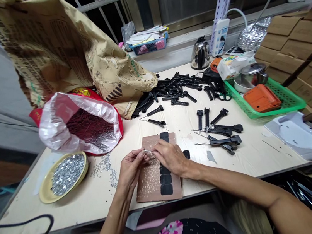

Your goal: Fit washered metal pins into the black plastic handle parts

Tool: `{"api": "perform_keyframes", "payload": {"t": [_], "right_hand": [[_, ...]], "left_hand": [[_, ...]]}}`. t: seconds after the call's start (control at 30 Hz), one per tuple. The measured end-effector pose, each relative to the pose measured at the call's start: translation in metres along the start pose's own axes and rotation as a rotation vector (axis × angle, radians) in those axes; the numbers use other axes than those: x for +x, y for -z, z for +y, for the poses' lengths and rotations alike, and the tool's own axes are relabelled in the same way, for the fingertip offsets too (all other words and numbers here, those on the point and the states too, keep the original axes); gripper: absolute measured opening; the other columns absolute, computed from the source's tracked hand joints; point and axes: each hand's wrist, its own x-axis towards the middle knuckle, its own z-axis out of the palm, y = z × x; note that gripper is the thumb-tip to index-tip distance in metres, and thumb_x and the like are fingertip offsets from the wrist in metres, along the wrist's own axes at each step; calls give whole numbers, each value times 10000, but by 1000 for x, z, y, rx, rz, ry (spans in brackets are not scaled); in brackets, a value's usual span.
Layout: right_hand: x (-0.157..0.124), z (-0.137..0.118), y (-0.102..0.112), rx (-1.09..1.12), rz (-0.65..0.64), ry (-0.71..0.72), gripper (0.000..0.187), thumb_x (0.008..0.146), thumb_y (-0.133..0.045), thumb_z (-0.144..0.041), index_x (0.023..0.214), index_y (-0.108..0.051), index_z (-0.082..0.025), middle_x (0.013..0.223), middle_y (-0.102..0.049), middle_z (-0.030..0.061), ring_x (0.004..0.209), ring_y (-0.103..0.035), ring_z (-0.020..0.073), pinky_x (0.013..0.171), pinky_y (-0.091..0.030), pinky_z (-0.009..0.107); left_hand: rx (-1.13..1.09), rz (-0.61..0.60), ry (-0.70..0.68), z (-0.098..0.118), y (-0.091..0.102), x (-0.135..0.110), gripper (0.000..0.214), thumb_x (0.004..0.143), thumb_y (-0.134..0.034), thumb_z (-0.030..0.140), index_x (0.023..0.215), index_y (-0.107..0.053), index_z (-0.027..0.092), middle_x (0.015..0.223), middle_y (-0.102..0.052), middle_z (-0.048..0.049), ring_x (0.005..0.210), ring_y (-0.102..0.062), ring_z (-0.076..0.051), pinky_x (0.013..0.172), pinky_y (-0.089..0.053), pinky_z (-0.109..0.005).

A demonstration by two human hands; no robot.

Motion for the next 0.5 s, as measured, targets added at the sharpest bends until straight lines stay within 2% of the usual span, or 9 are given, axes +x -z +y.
{"api": "perform_keyframes", "payload": {"t": [0.1,0.2,0.37,0.5], "right_hand": [[-1,5,1,2,1,-8,189,938,-448,-229,1003,-620,-183,918,-593,41,801,-592,136,690,-474,237],[-5,12,3,7,13,-7,180,931,-472,-243,1019,-625,-206,919,-612,33,813,-600,135,693,-471,232],[-15,30,13,-3,33,-9,167,927,-490,-256,1012,-626,-211,938,-636,30,817,-605,132,690,-471,233],[-15,52,24,-118,10,43,174,931,-480,-243,994,-633,-192,927,-627,45,830,-587,146,660,-454,244]], "left_hand": [[-91,-8,62,-4,-4,2,350,558,-825,278,821,-664,115,670,-672,-11,587,-618,-88,643,-506,-217],[-96,-5,57,-8,-9,0,332,584,-813,274,836,-666,117,689,-668,-6,608,-620,-83,669,-508,-214],[-3,-48,22,-10,-11,-5,370,670,-748,336,967,-647,139,785,-664,-22,646,-608,-96,664,-514,-247],[188,-1,-73,-11,-3,-5,393,717,-693,399,1017,-640,151,749,-624,-7,617,-555,-94,549,-457,-202]]}}
